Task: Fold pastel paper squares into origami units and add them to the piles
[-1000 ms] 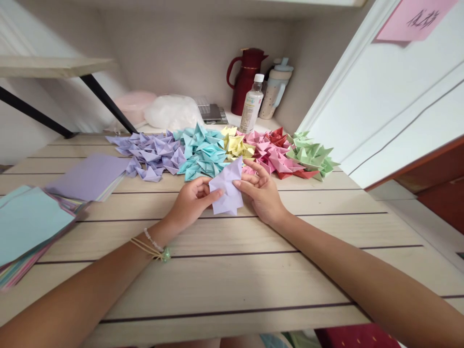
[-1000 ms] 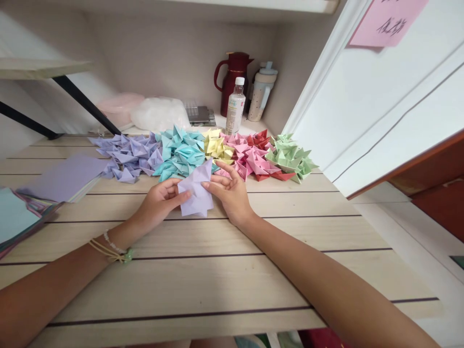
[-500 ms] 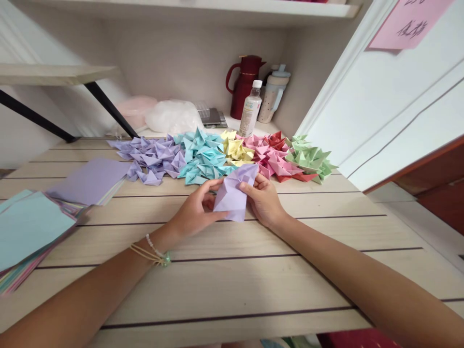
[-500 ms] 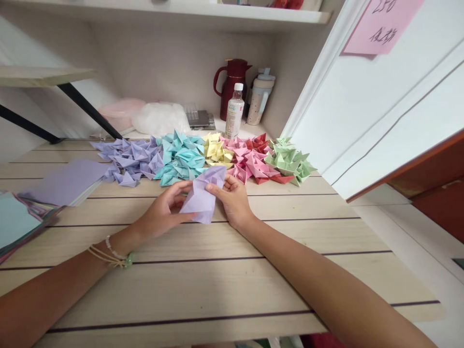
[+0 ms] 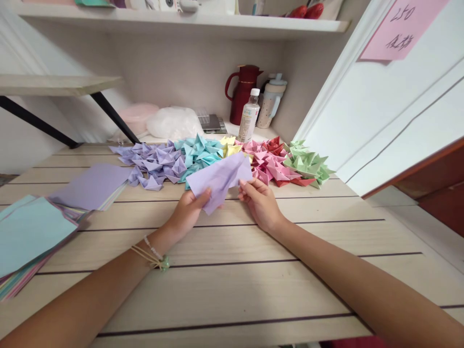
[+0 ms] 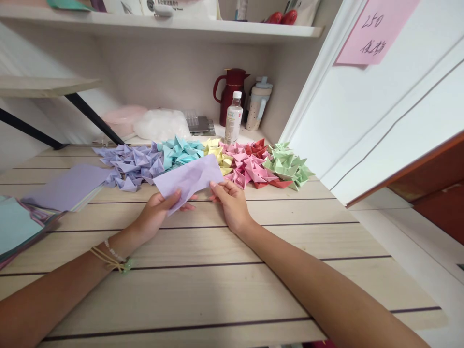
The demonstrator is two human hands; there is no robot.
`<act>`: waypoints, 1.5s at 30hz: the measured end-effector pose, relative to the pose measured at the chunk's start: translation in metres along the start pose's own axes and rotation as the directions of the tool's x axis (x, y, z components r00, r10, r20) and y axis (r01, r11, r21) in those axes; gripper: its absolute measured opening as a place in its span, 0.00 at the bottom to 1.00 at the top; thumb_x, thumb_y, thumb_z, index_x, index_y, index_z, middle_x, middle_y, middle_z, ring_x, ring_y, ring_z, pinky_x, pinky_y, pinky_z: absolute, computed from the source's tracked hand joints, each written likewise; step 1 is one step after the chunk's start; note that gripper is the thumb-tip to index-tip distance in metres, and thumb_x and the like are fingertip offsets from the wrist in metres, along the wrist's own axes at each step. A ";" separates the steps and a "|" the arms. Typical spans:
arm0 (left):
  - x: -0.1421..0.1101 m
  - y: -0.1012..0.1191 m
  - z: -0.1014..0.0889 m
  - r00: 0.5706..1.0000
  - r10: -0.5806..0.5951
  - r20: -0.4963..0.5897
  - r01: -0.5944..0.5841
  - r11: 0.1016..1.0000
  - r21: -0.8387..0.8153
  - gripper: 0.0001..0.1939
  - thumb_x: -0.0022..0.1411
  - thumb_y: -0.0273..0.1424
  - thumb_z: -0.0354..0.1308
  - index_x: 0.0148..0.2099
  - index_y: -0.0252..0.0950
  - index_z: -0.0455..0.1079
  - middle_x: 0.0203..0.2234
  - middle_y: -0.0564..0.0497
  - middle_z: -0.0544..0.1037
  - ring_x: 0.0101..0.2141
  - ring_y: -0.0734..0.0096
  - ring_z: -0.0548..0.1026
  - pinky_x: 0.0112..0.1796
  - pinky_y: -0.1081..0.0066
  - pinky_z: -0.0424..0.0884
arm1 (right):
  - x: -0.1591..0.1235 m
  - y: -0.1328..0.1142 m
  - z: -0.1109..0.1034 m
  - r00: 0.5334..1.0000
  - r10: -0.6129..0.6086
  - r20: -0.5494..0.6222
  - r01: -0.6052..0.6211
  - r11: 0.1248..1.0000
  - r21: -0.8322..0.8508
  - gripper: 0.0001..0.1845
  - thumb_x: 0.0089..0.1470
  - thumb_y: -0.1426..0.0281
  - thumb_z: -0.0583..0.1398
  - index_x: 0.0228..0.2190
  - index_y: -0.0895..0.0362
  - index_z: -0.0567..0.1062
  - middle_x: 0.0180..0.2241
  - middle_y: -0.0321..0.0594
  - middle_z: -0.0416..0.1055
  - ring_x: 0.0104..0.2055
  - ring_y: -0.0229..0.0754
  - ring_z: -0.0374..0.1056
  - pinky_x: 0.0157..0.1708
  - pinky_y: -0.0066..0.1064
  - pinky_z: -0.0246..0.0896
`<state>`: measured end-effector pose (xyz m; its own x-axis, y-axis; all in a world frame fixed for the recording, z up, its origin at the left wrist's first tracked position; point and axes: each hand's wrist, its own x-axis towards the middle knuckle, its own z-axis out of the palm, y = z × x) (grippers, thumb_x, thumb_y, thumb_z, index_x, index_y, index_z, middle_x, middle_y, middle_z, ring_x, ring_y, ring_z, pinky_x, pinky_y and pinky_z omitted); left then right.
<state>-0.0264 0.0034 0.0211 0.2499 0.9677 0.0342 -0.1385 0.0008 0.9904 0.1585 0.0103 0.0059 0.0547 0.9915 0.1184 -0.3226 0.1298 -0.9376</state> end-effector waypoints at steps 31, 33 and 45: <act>0.009 0.005 -0.014 0.988 -0.006 -0.155 -0.041 0.953 -0.300 0.06 0.47 0.28 0.61 0.32 0.35 0.71 0.26 0.53 0.74 0.28 0.72 0.72 0.29 0.75 0.68 | 0.012 -0.005 -0.015 0.975 0.129 0.178 -0.158 0.974 0.159 0.04 0.40 0.70 0.66 0.24 0.54 0.76 0.28 0.36 0.73 0.30 0.39 0.66 0.32 0.30 0.63; 0.010 0.005 -0.016 0.986 -0.032 -0.166 -0.031 0.931 -0.364 0.06 0.50 0.29 0.58 0.33 0.36 0.70 0.25 0.53 0.74 0.28 0.72 0.72 0.28 0.75 0.68 | 0.011 -0.005 -0.015 0.973 0.110 0.203 -0.142 0.978 0.152 0.03 0.42 0.68 0.63 0.23 0.55 0.77 0.29 0.38 0.72 0.30 0.39 0.66 0.33 0.32 0.64; 0.006 0.007 -0.008 0.990 -0.009 -0.140 -0.041 0.938 -0.345 0.24 0.53 0.37 0.64 0.52 0.37 0.69 0.45 0.44 0.78 0.40 0.63 0.77 0.40 0.67 0.73 | -0.001 -0.005 -0.008 0.891 -0.010 0.455 0.098 0.980 -0.171 0.21 0.50 0.70 0.59 0.47 0.52 0.77 0.39 0.41 0.75 0.39 0.41 0.69 0.37 0.34 0.65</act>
<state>-0.0335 0.0109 0.0270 0.1143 0.9934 0.0065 -0.4709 0.0484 0.8809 0.1680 0.0089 0.0076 -0.3777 0.8878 0.2632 -0.1497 0.2219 -0.9635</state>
